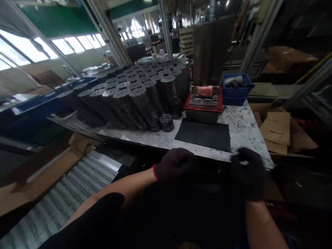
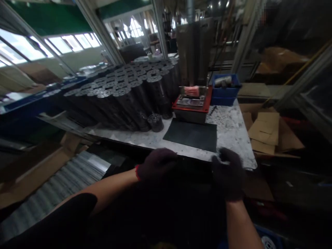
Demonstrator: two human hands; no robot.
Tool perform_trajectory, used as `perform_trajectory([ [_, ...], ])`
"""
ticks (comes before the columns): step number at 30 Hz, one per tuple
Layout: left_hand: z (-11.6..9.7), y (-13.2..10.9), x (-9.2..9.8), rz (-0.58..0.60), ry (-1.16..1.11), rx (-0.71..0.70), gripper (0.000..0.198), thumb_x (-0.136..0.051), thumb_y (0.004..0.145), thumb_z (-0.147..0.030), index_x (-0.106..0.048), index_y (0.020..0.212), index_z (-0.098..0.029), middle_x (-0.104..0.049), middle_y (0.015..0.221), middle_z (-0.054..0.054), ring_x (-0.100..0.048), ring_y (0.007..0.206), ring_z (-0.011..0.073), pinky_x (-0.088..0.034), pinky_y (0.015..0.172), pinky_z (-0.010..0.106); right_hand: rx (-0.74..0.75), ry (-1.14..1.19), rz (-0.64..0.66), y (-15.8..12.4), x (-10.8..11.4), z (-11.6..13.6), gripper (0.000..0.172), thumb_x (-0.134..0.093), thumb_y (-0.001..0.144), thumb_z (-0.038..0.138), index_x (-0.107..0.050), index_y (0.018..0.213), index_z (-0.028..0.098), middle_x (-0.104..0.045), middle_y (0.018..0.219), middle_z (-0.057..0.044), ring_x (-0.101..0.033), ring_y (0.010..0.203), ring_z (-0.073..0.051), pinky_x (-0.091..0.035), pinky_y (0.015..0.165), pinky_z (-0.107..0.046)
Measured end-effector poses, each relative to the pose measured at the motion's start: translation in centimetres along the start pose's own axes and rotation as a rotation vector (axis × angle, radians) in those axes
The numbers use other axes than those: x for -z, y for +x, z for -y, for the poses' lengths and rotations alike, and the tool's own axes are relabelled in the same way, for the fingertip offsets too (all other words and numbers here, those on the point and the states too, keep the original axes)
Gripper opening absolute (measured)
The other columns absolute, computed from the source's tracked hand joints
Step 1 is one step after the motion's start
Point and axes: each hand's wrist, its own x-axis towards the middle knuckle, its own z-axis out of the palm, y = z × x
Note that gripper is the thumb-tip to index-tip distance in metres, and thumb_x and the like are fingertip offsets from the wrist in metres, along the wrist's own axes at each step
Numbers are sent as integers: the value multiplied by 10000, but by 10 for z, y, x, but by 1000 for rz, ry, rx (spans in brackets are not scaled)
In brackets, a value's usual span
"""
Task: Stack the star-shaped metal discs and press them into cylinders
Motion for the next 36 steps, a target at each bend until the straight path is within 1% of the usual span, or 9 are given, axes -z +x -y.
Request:
perform_trajectory([
  [4, 42, -3, 82, -186, 365, 119, 314, -678, 1046, -297, -780, 1323, -187, -824, 1283, 137, -779, 1176, 308, -624, 1037, 458, 47, 156, 530, 59, -115, 114, 637, -825, 909, 499, -671, 1485, 274, -811, 1322, -109, -794, 1081, -312, -667, 984, -522],
  [7, 57, 26, 122, -3, 610, 102, 457, -670, 1033, -223, -709, 1486, -180, -729, 1515, 166, -667, 1396, 371, -553, 1169, 526, 103, 96, 668, 92, -192, 166, 866, -900, 854, 421, -558, 1633, 258, -708, 1581, -120, -718, 1380, -336, -605, 1157, -491],
  [12, 56, 82, 145, 317, 868, 13, 516, -466, 1076, -82, -660, 1551, -138, -703, 1519, 218, -639, 1389, 413, -525, 1130, 577, 189, -139, 675, 111, -243, 191, 504, -804, 936, 325, -760, 1390, 111, -772, 1434, -226, -746, 1294, -388, -578, 1154, -491],
  [15, 56, 100, 149, 450, 915, 26, 537, -434, 1079, -73, -653, 1564, -144, -695, 1521, 233, -676, 1336, 424, -549, 1056, 565, 203, -188, 674, 104, -245, 192, 485, -789, 963, 376, -779, 1381, 132, -765, 1454, -228, -731, 1321, -387, -556, 1183, -485],
  [20, 62, 128, 160, 644, 858, 97, 393, -588, 1056, -196, -727, 1416, -122, -763, 1404, 250, -770, 1224, 425, -604, 989, 511, 136, -48, 626, 90, -234, 179, 720, -830, 938, 445, -633, 1591, 215, -659, 1643, -161, -676, 1462, -329, -509, 1280, -452],
  [23, 69, 141, 163, 708, 796, 64, 440, -721, 998, -329, -734, 1400, -151, -784, 1391, 221, -788, 1215, 405, -624, 981, 453, 78, 47, 632, 94, -207, 159, 721, -872, 894, 456, -653, 1547, 245, -752, 1524, -118, -761, 1322, -312, -610, 1153, -456],
  [29, 79, 144, 164, 640, 726, 26, 398, -771, 904, -401, -799, 1206, -143, -820, 1240, 227, -807, 1125, 427, -634, 906, 451, 357, -256, 159, 161, -127, 114, 468, -719, 1013, 472, -767, 1396, 207, -779, 1443, -166, -716, 1359, -355, -544, 1217, -559],
  [32, 65, 144, 150, 516, 593, -2, 511, -825, 847, -435, -785, 1292, -187, -811, 1271, 193, -795, 1130, 406, -633, 904, 450, 496, -455, 244, 207, -113, 101, 503, -709, 1026, 493, -764, 1421, 186, -733, 1522, -191, -665, 1404, -393, -512, 1213, -603],
  [36, 41, 149, 99, 496, 448, -63, 477, -870, 839, -376, -797, 1267, -178, -806, 1237, 159, -765, 1139, 369, -636, 959, 461, 622, -558, 435, 242, -116, 91, 500, -645, 1063, 477, -752, 1458, 189, -697, 1586, -170, -613, 1441, -407, -491, 1214, -614],
])
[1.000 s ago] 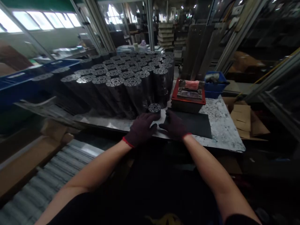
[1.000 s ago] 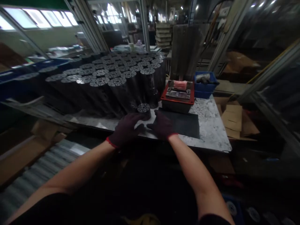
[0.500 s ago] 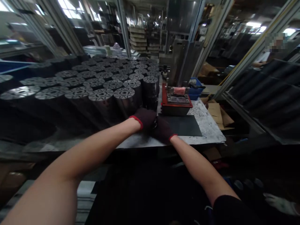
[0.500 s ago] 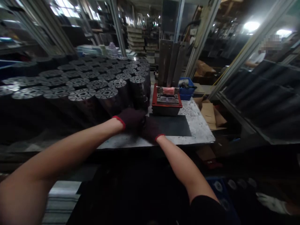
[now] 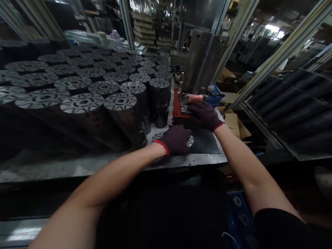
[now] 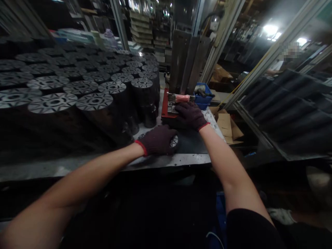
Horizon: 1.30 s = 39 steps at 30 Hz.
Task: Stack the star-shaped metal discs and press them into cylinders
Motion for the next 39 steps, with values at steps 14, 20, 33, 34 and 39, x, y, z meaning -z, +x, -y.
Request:
perform_trajectory([
  [14, 18, 38, -106, -160, -534, -24, 1217, -1076, 624, -569, -553, 1651, -179, -631, 1642, 178, -643, 1448, 449, -527, 1253, 584, -250, 181, -213, -19, -4, 14, 382, -540, 1117, 484, -804, 1167, 212, -786, 1197, -132, -683, 1194, -319, -543, 1102, -528],
  [20, 15, 43, -108, -199, -467, -52, 803, -990, 741, -431, -719, 1453, -181, -780, 1404, 132, -743, 1264, 390, -603, 1130, 540, -849, 625, -273, -107, -11, 85, 487, -540, 1090, 528, -708, 750, 223, -618, 653, -17, -565, 648, -187, -483, 652, -338],
  [33, 11, 46, -105, -179, -451, -51, 581, -895, 837, -501, -741, 1323, -221, -792, 1311, 111, -740, 1194, 374, -603, 1041, 519, -505, 273, -77, -120, -17, 95, 414, -509, 1134, 464, -855, 1023, 267, -852, 971, -91, -784, 916, -278, -619, 841, -408],
  [34, 11, 45, -104, -182, -472, -60, 563, -886, 851, -484, -739, 1328, -222, -792, 1329, 101, -739, 1205, 364, -598, 1054, 510, -454, 224, -85, -115, -11, 89, 381, -529, 1129, 452, -864, 1097, 274, -859, 1011, -92, -788, 953, -284, -633, 868, -424],
  [39, 13, 43, -103, -177, -485, -28, 743, -936, 781, -451, -692, 1436, -197, -777, 1353, 125, -732, 1203, 368, -593, 1062, 505, -332, 181, -200, -62, 24, 49, 306, -658, 1052, 431, -869, 1200, 267, -858, 1146, -84, -782, 1087, -296, -628, 1013, -470],
])
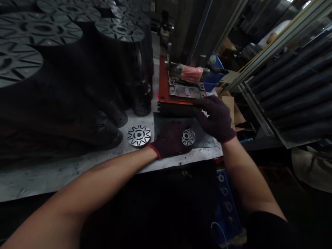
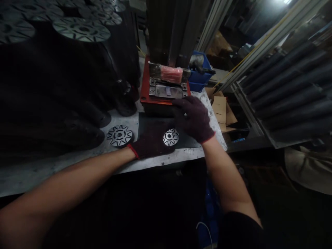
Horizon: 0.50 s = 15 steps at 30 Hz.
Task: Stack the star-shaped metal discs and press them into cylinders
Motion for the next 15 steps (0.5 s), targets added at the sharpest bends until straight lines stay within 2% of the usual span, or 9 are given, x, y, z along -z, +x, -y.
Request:
perform_trajectory([
  [1, 1, 0, 0, 1, 6, 9, 791, -952, 757, -461, -687, 1450, -186, -774, 1346, 135, -732, 1199, 375, -592, 1064, 511, 16, 48, 52, 9, 5, -1, 294, -660, 1047, 426, -874, 1165, 263, -863, 1122, -68, -790, 1061, -284, -628, 993, -450],
  [3, 3, 1, -2, 5, 4, -4, 745, -946, 765, -458, -708, 1418, -191, -780, 1325, 128, -738, 1188, 374, -589, 1069, 511, 15, 150, 206, 12, 11, 1, 272, -680, 1038, 434, -877, 1121, 265, -872, 1057, -29, -807, 963, -251, -627, 910, -395],
  [5, 4, 2, -3, 12, -17, -39, 653, -923, 799, -455, -732, 1370, -204, -791, 1313, 112, -743, 1183, 368, -589, 1068, 508, -29, 166, 368, -2, 10, 6, 270, -727, 1018, 463, -875, 1149, 280, -880, 1021, -9, -816, 889, -242, -615, 816, -363],
  [7, 5, 3, -4, 9, -28, -58, 598, -905, 825, -451, -745, 1347, -206, -793, 1323, 108, -739, 1206, 368, -587, 1081, 505, -67, 81, 447, -24, -1, 11, 287, -728, 1025, 452, -869, 1203, 277, -890, 1053, -27, -830, 900, -262, -610, 782, -366],
  [8, 5, 3, -4, 10, -22, -59, 593, -908, 824, -467, -752, 1332, -203, -792, 1321, 112, -736, 1212, 373, -585, 1089, 507, -74, 23, 442, -36, -9, 12, 293, -703, 1044, 437, -867, 1216, 266, -892, 1088, -47, -838, 934, -278, -617, 793, -376],
  [10, 4, 4, -4, 13, 8, -43, 597, -908, 826, -511, -760, 1314, -200, -789, 1315, 121, -734, 1210, 382, -583, 1098, 511, -83, -57, 343, -59, -26, 13, 300, -641, 1082, 411, -871, 1177, 243, -890, 1117, -83, -844, 980, -295, -635, 835, -395],
  [13, 0, 3, -1, 34, 41, -11, 607, -886, 842, -509, -743, 1349, -208, -784, 1332, 120, -731, 1218, 380, -583, 1098, 507, -139, -64, 134, -86, -44, 15, 320, -607, 1102, 436, -857, 1010, 259, -880, 979, -87, -839, 914, -288, -659, 816, -400],
  [15, -3, 2, 1, 46, 41, -4, 590, -868, 855, -482, -730, 1361, -213, -781, 1347, 118, -723, 1242, 375, -578, 1106, 504, -168, -17, 25, -95, -44, 16, 336, -581, 1115, 426, -823, 934, 279, -859, 902, -71, -823, 842, -272, -664, 758, -397],
])
